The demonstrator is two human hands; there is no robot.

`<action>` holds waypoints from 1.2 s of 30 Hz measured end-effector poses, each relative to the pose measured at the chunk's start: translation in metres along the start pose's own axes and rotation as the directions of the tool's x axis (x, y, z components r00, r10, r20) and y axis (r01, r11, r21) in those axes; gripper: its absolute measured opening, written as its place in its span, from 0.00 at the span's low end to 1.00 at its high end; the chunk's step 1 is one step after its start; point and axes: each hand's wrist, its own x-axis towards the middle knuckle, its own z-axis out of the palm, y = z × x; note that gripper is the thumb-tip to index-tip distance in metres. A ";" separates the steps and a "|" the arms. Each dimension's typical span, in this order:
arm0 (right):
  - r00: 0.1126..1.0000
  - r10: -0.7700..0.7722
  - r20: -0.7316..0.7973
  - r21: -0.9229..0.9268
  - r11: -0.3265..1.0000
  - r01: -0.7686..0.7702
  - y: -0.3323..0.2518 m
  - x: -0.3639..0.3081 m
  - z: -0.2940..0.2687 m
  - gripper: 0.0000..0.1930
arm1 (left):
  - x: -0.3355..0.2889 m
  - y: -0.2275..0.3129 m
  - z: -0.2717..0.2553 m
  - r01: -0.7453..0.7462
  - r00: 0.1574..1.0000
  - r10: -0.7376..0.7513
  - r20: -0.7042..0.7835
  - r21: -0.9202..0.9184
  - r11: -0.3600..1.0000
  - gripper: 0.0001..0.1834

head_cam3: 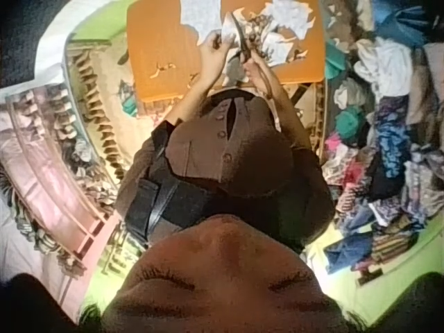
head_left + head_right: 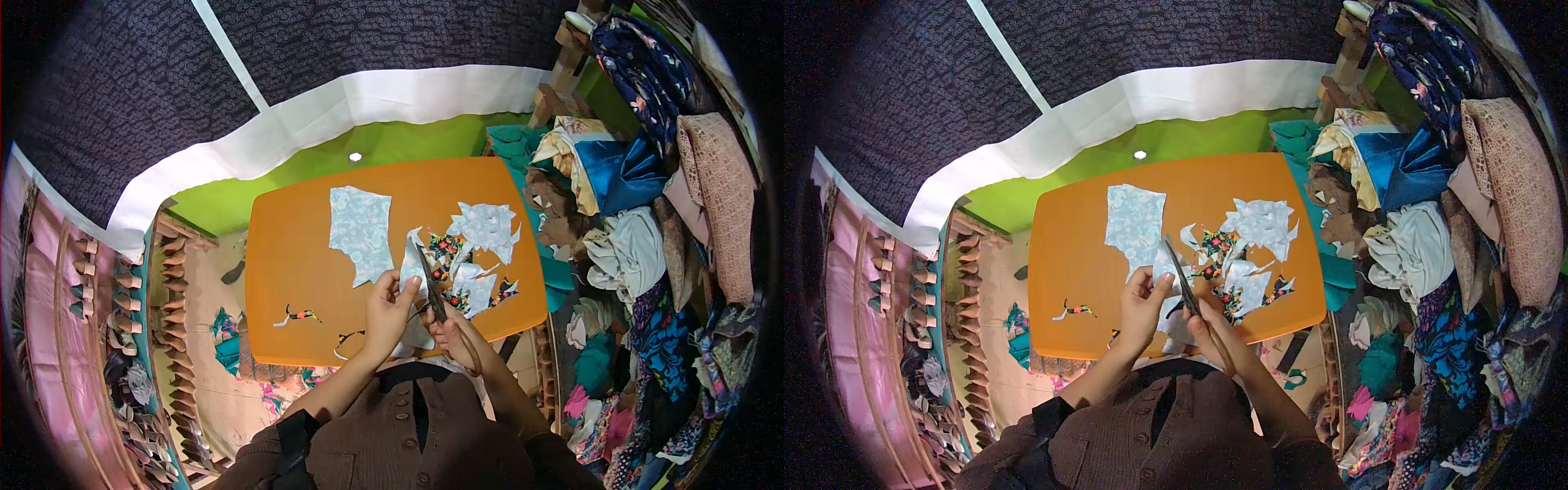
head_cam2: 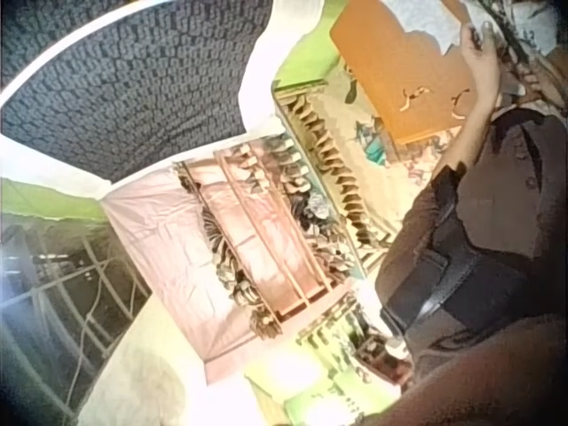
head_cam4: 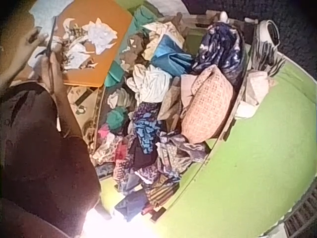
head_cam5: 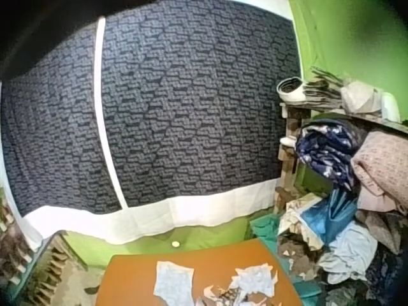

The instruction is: Cutting out specific shapes or patterns from fabric scraps using scissors.

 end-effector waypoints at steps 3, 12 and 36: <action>0.987 -0.121 -0.109 -0.185 0.978 0.099 -0.009 0.004 0.014 0.28 | -0.002 -0.003 -0.001 -0.027 0.998 0.033 -0.056 0.109 0.994 0.08; 0.998 -0.011 -0.054 -0.086 0.996 0.007 0.000 0.004 0.011 0.28 | -0.008 0.002 0.002 -0.063 0.995 0.071 -0.075 0.097 0.993 0.10; 0.990 0.101 -0.096 0.068 0.993 -0.095 0.004 0.002 0.011 0.27 | -0.003 0.006 -0.007 -0.018 0.993 -0.024 0.118 0.341 0.940 0.09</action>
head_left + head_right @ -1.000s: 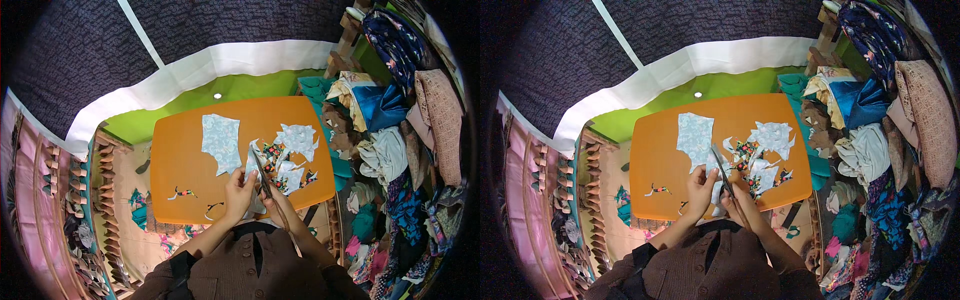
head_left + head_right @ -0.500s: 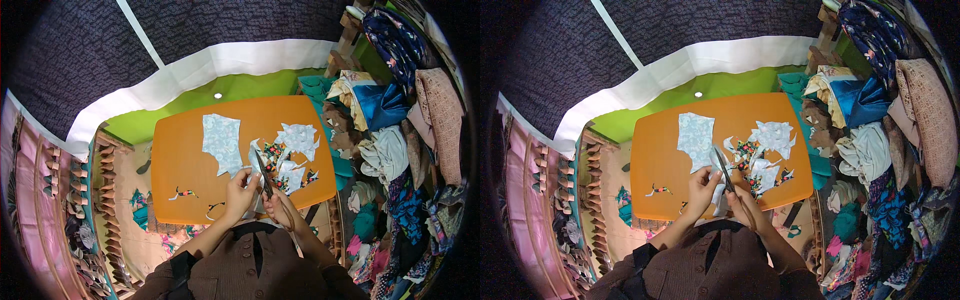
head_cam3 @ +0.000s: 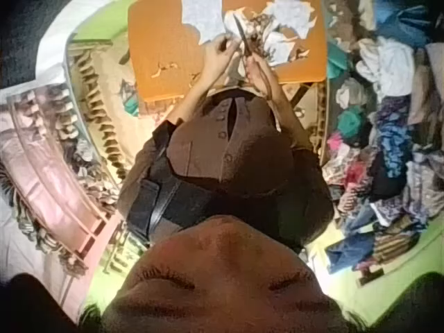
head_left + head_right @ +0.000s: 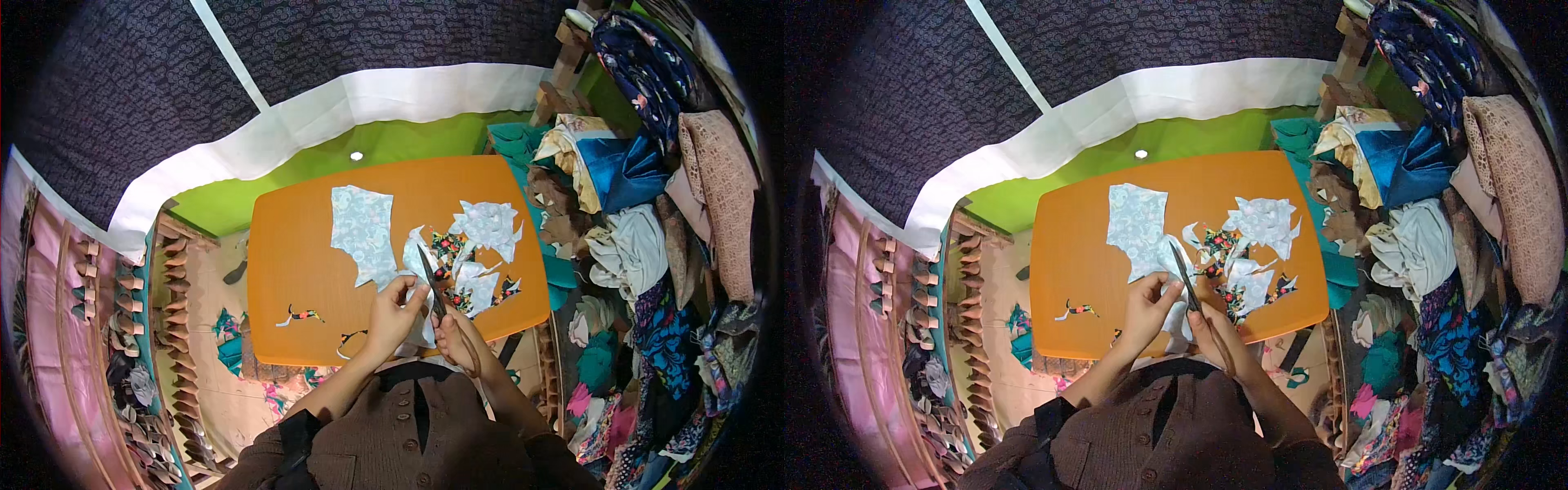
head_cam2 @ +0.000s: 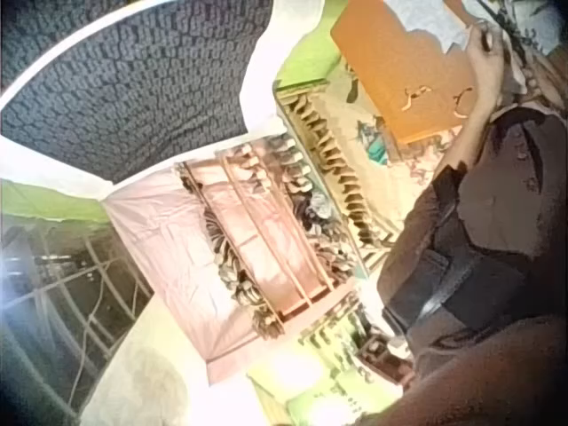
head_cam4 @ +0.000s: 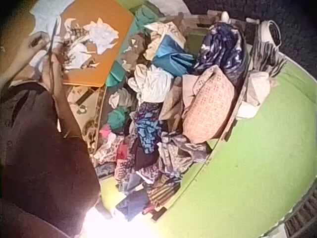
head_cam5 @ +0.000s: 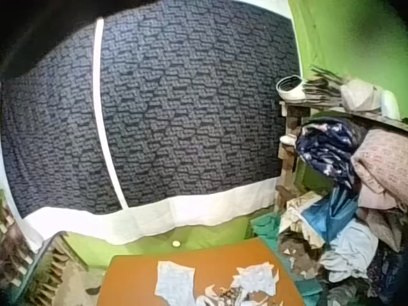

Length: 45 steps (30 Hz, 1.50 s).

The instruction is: Cutting out specific shapes or patterns from fabric scraps using scissors.

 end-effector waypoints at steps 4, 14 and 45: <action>0.999 -0.034 -0.009 -0.069 0.997 0.033 -0.005 0.001 0.004 0.27 | 0.000 -0.002 0.001 -0.060 0.998 0.060 -0.009 -0.177 0.982 0.09; 0.994 -0.110 0.010 -0.083 0.990 0.110 0.001 0.002 -0.001 0.25 | 0.003 -0.002 0.001 0.045 0.997 -0.057 -0.046 -0.233 0.971 0.08; 0.992 0.075 0.101 0.226 0.969 -0.096 -0.004 -0.005 0.002 0.33 | -0.006 0.009 0.002 -0.007 0.998 0.001 -0.057 -0.117 0.993 0.13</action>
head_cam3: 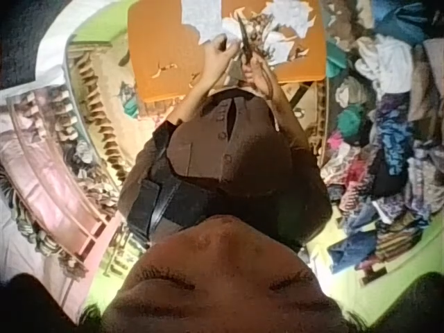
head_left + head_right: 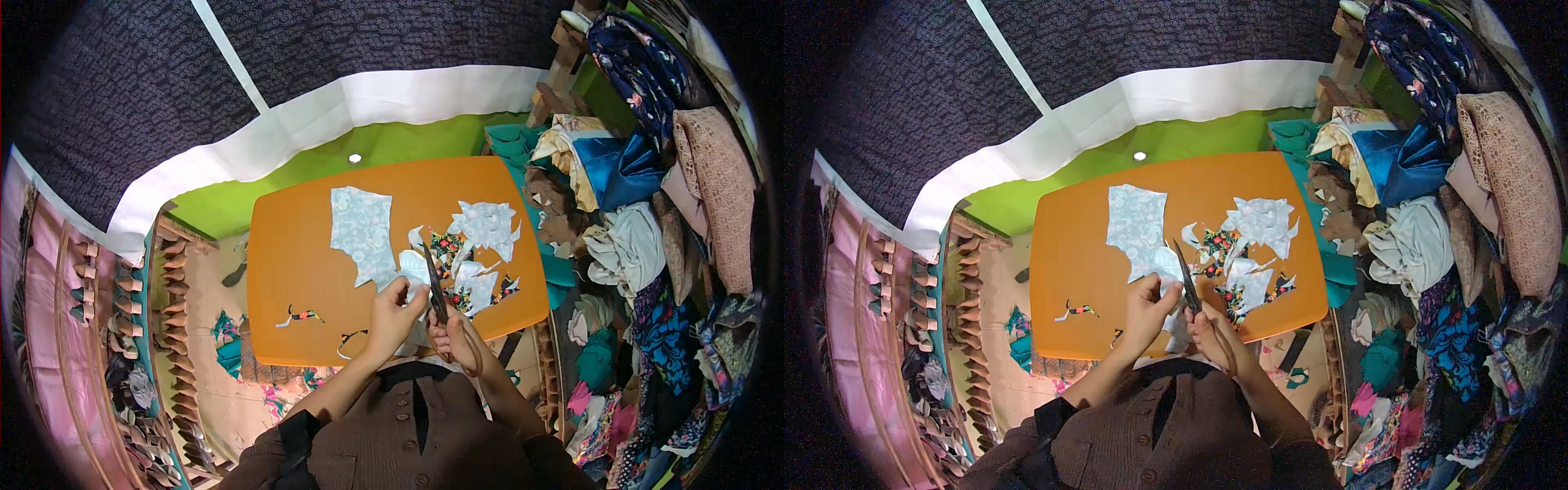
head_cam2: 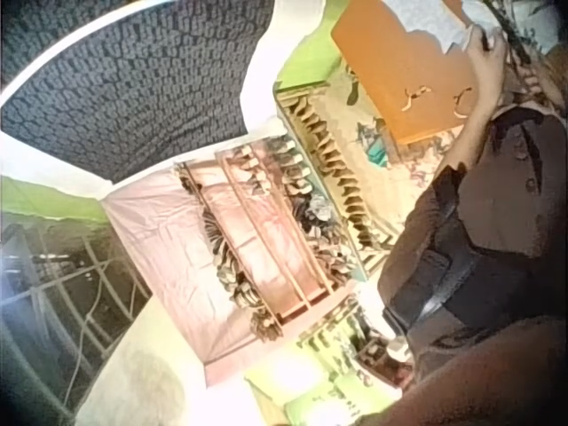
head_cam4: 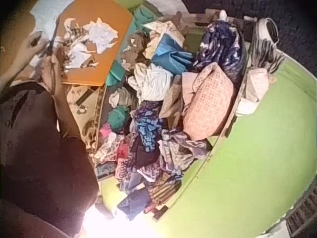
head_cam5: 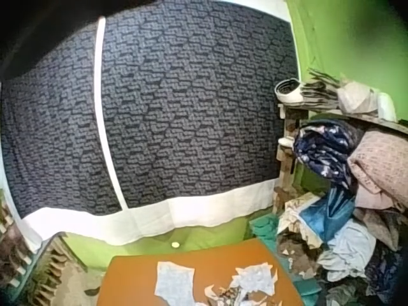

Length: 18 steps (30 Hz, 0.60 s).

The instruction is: Cutting out specific shapes or patterns from fabric scraps using scissors.

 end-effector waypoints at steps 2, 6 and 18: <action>0.999 0.039 -0.003 0.013 0.999 -0.039 -0.003 -0.003 0.002 0.33 | 0.000 -0.003 -0.003 -0.049 0.999 0.050 0.000 0.079 0.996 0.12; 0.994 0.106 -0.016 0.029 0.994 -0.106 -0.006 -0.004 0.002 0.33 | 0.000 0.000 -0.006 -0.056 0.998 0.057 -0.009 0.087 0.995 0.12; 0.997 -0.082 0.000 -0.237 0.968 0.080 -0.007 0.001 0.002 0.31 | 0.003 0.007 -0.007 0.058 0.997 -0.057 -0.050 0.010 0.998 0.12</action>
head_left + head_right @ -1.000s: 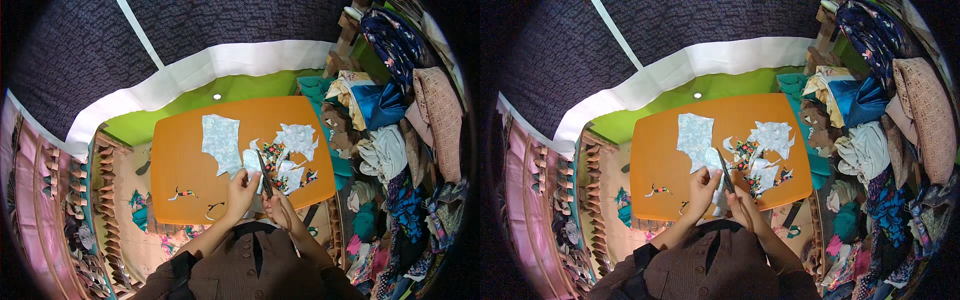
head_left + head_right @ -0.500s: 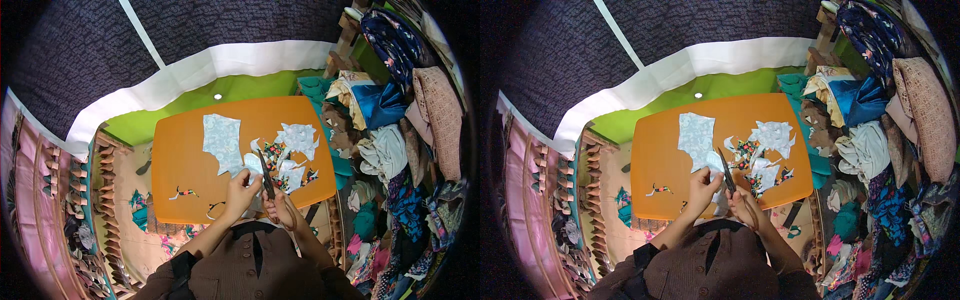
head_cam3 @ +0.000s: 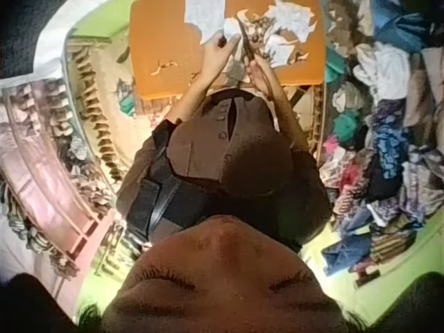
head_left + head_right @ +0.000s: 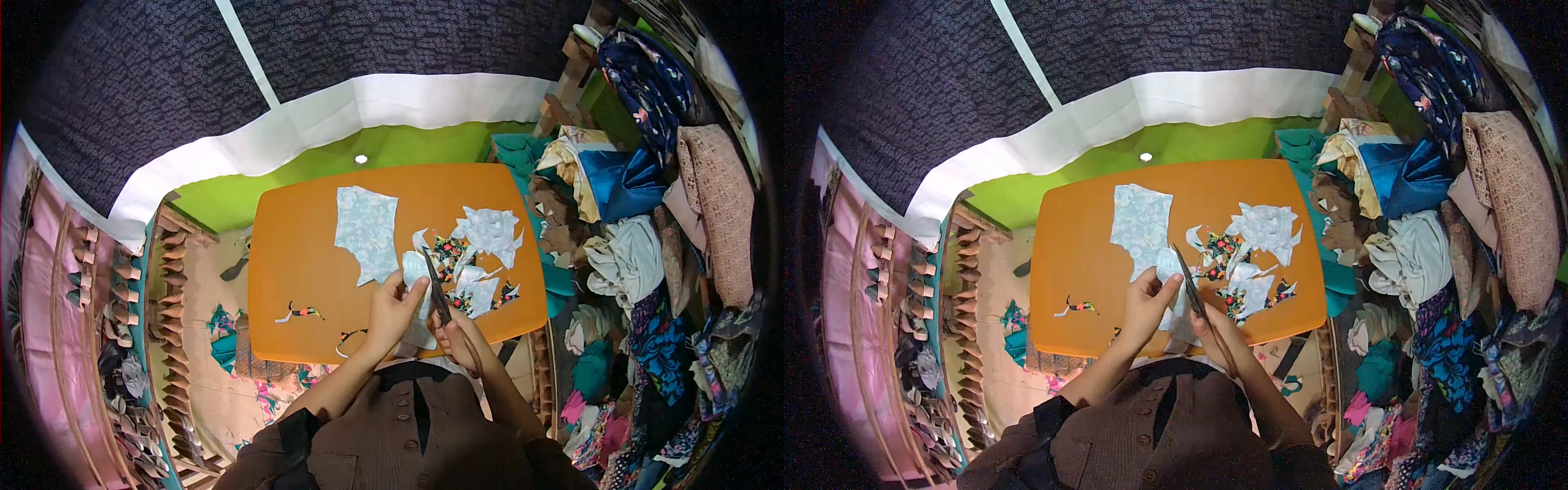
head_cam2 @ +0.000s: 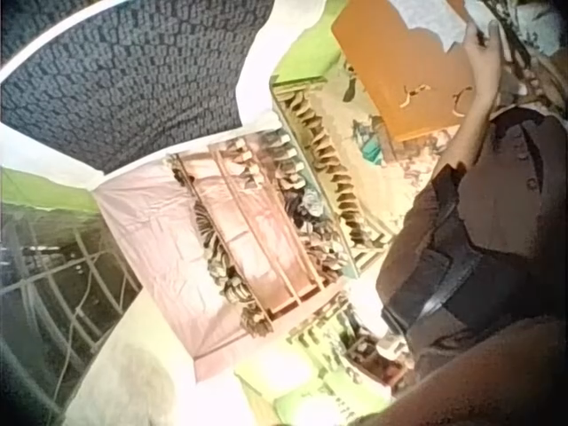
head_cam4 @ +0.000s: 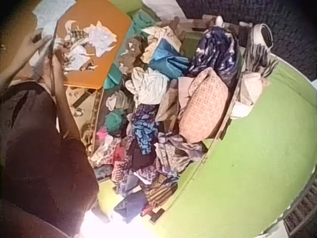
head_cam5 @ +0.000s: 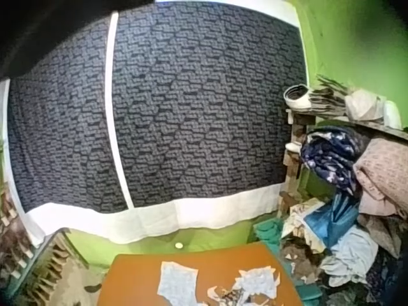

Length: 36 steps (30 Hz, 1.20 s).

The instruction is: Cutting out specific shapes or patterns from fabric scraps using scissors.

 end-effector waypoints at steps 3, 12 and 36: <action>0.999 -0.044 -0.018 0.063 0.997 0.045 0.009 0.000 0.001 0.32 | 0.000 -0.009 0.001 -0.049 0.999 0.047 0.022 0.074 0.996 0.12; 0.998 0.057 0.026 0.172 0.983 -0.061 0.006 -0.002 -0.002 0.33 | -0.002 0.001 0.003 -0.064 0.998 0.060 0.036 0.105 0.992 0.13; 0.994 0.087 0.059 0.130 0.987 -0.094 0.002 -0.003 -0.011 0.30 | 0.002 -0.012 0.000 0.039 0.987 -0.038 0.157 -0.004 0.999 0.08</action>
